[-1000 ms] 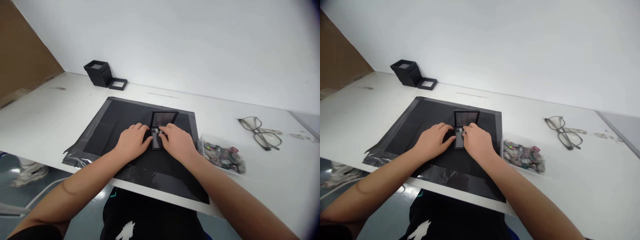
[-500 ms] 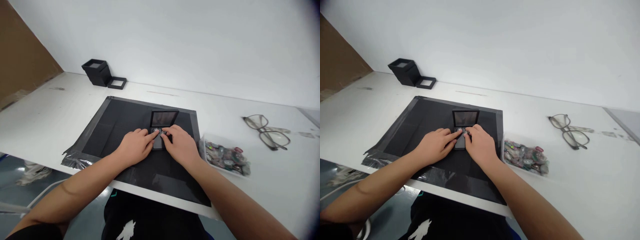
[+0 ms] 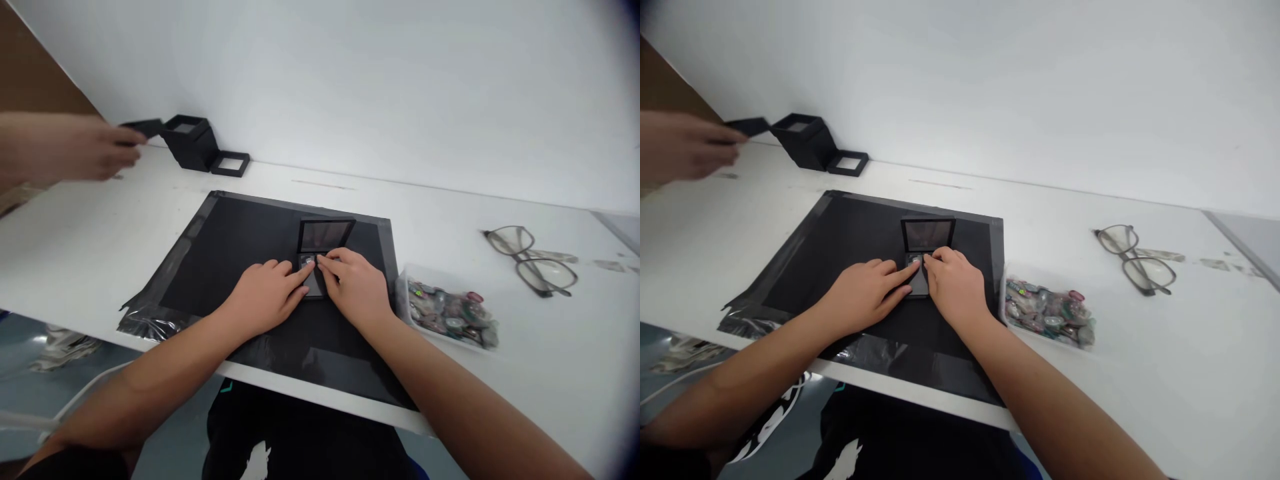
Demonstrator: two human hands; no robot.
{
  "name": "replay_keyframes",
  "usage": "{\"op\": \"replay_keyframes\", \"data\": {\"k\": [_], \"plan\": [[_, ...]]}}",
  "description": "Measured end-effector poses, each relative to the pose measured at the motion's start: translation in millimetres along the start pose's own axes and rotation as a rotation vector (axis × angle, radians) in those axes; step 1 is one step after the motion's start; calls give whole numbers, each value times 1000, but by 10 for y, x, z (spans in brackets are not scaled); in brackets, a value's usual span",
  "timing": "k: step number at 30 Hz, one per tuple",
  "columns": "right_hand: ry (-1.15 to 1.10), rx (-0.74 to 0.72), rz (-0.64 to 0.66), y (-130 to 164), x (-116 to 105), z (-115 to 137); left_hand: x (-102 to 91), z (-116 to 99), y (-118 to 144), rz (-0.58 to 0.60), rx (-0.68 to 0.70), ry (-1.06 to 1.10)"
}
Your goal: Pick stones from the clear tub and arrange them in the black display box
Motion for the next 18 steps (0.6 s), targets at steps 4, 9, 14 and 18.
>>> {"op": "replay_keyframes", "data": {"k": [4,9,14,18], "plan": [[16,-23,16,36,-30,32,5,-32,14,-15,43,-2],[34,-48,47,71,-67,88,28,-28,20,-21,49,-4],[18,-73,59,72,-97,116,12,-26,18,-22,63,-6],[-1,-68,74,66,-101,104,10,-17,21,-20,42,-14]]}}
Point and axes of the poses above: each hand's wrist, its own y-axis away from the middle knuckle, its own x-axis out of the palm, z = x × y, the point moved 4 cm from there along -y, towards the middle knuckle, and after that the axes turned 5 degrees about -z, right-handed, at the moved point
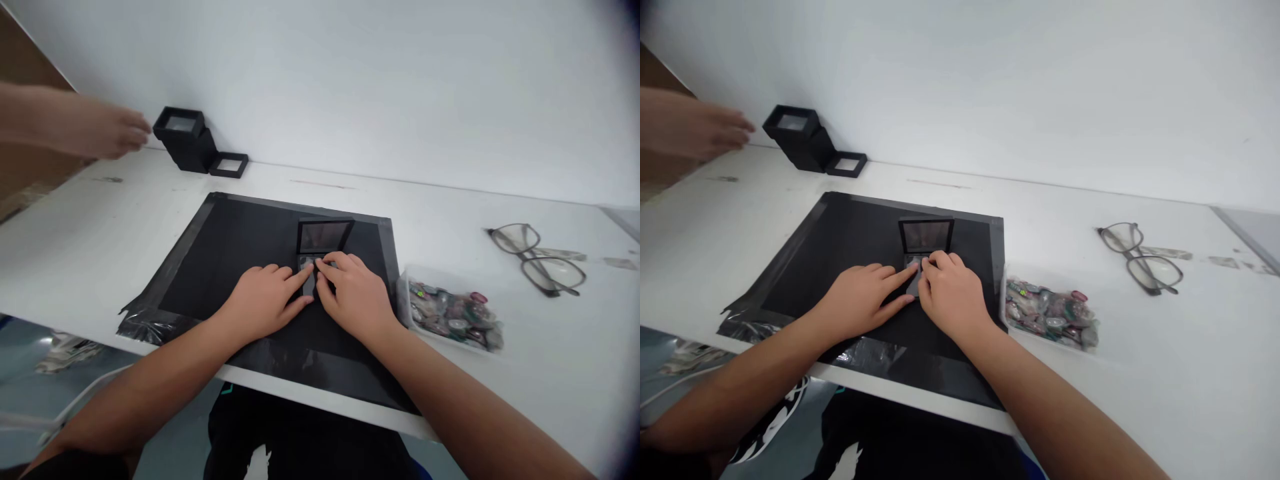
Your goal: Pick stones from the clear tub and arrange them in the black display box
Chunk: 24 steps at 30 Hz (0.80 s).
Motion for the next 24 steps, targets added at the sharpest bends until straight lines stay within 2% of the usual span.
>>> {"op": "replay_keyframes", "data": {"k": [8,12,16,24], "plan": [[-7,-24,30,-8,18,-31,19,52,-17,16,-123,4],[-10,-13,27,-15,12,-33,26,79,-36,9,-140,22],[-21,-1,24,-20,10,-25,24,102,-58,-20,-171,60],[-24,61,-7,-3,-8,9,22,222,-131,-67,-322,165]]}}
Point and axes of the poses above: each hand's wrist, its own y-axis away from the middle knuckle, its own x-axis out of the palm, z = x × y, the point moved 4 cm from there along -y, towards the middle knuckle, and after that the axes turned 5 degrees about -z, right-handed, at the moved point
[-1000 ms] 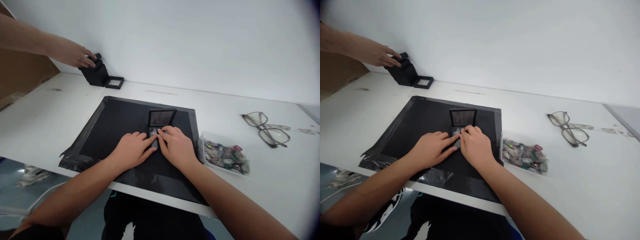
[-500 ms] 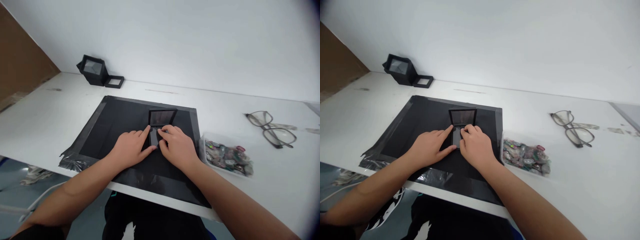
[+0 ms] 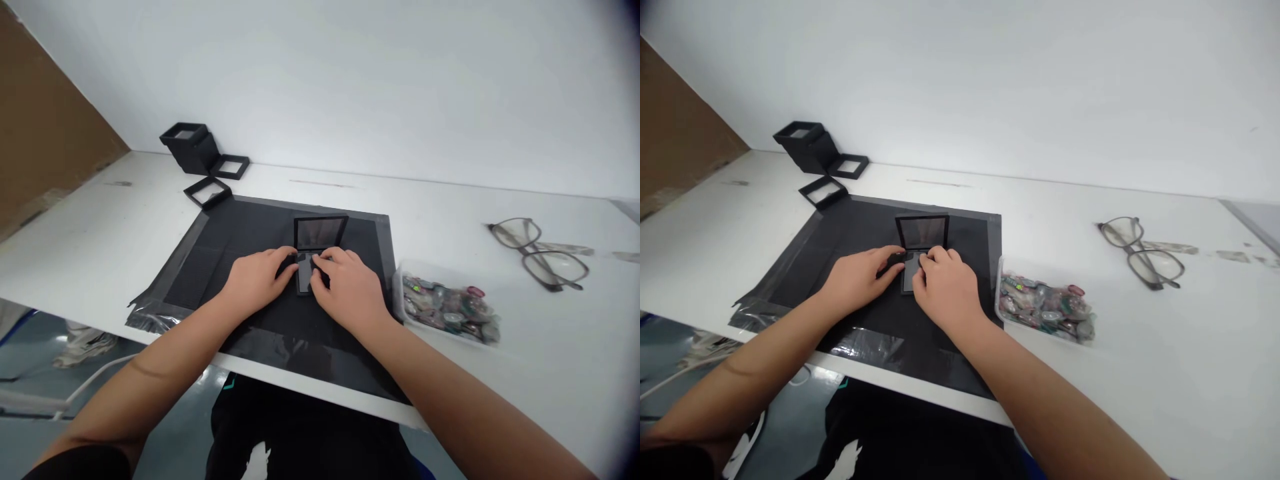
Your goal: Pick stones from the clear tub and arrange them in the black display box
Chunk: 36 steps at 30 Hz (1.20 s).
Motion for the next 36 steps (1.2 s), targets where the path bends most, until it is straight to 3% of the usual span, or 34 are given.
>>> {"op": "replay_keyframes", "data": {"k": [16,23,29,32,36], "plan": [[-67,-9,-1,-27,10,-31,-6,85,-61,-141,43,64],[-51,-23,10,-40,-6,-33,4,89,-99,-142,47,27],[-31,24,8,-24,-16,-16,-32,180,-106,-209,16,163],[-31,23,18,-26,-18,-13,-9,153,-98,-301,96,263],[-32,14,42,-35,-14,-22,26,-8,-53,-395,321,289]]}}
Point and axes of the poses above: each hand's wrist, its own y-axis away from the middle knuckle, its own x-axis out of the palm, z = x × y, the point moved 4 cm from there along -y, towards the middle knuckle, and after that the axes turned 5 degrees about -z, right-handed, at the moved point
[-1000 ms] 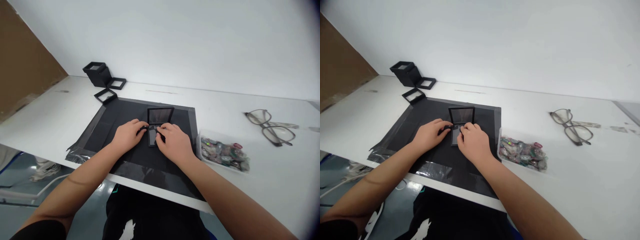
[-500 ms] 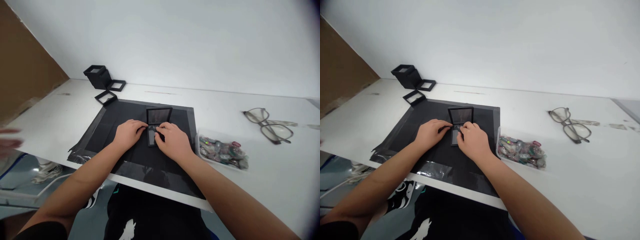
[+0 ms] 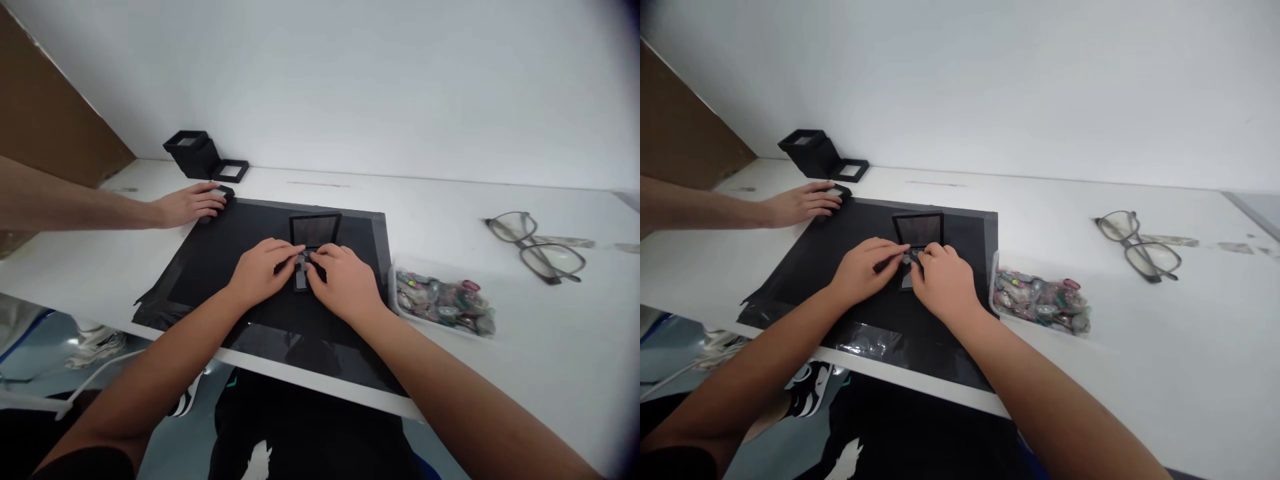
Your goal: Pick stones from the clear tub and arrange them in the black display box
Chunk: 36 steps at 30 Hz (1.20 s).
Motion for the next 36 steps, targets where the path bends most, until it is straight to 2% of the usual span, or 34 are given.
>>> {"op": "replay_keyframes", "data": {"k": [5,10,12,16,18,23,27,36], "plan": [[10,-22,-11,4,-2,1,65,-104,0,75,105,-81],[17,-37,-14,9,-7,7,69,-89,6,78,103,-122],[16,-39,-12,8,-10,6,63,-83,6,49,103,-142],[19,-45,-12,5,-11,2,11,-72,-7,-106,122,-173],[16,-51,-19,5,-9,1,1,-64,-9,-140,134,-179],[-32,-34,-41,1,7,-16,73,-69,7,-55,197,-184],[-39,-52,-66,-3,17,-22,107,-69,-1,-32,191,-135],[-36,-84,-67,-7,12,-14,1,-91,19,37,117,-106]]}}
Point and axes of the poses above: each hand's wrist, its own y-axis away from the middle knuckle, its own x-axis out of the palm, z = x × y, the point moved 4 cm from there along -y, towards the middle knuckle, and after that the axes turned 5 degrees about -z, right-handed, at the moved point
